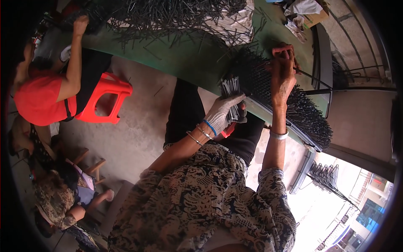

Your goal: Attaching individual wire branch components onto a mesh base to assemble sections of an artificial tree.

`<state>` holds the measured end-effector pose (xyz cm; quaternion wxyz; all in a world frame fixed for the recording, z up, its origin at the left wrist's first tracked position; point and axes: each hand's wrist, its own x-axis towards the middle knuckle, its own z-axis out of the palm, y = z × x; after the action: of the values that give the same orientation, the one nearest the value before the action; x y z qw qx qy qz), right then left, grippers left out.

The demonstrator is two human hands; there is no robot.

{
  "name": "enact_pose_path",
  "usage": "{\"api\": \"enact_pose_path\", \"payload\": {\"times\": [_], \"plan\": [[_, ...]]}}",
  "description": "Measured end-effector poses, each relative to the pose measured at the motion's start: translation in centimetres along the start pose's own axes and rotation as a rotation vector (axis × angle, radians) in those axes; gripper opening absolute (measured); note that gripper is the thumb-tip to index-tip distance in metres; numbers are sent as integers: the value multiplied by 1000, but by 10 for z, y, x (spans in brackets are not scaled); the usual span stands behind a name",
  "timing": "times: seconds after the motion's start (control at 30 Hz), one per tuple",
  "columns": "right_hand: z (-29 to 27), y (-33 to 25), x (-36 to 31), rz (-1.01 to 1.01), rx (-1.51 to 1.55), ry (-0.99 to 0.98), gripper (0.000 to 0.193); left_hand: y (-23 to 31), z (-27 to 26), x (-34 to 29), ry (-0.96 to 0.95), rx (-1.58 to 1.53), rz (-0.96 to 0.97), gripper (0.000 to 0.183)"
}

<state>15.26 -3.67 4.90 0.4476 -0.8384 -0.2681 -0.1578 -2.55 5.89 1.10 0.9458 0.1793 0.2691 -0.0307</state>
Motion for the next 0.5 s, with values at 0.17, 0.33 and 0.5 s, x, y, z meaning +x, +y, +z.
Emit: {"api": "enact_pose_path", "payload": {"times": [0.17,0.33,0.5], "plan": [[0,-7,6,-30,42,-30,11,-1,-1,0,5,31,65,20],[-2,-6,10,-12,10,-65,11,1,1,-3,-33,46,48,21],[-5,-8,11,-34,0,-43,11,0,2,-4,-63,43,33,22]]}}
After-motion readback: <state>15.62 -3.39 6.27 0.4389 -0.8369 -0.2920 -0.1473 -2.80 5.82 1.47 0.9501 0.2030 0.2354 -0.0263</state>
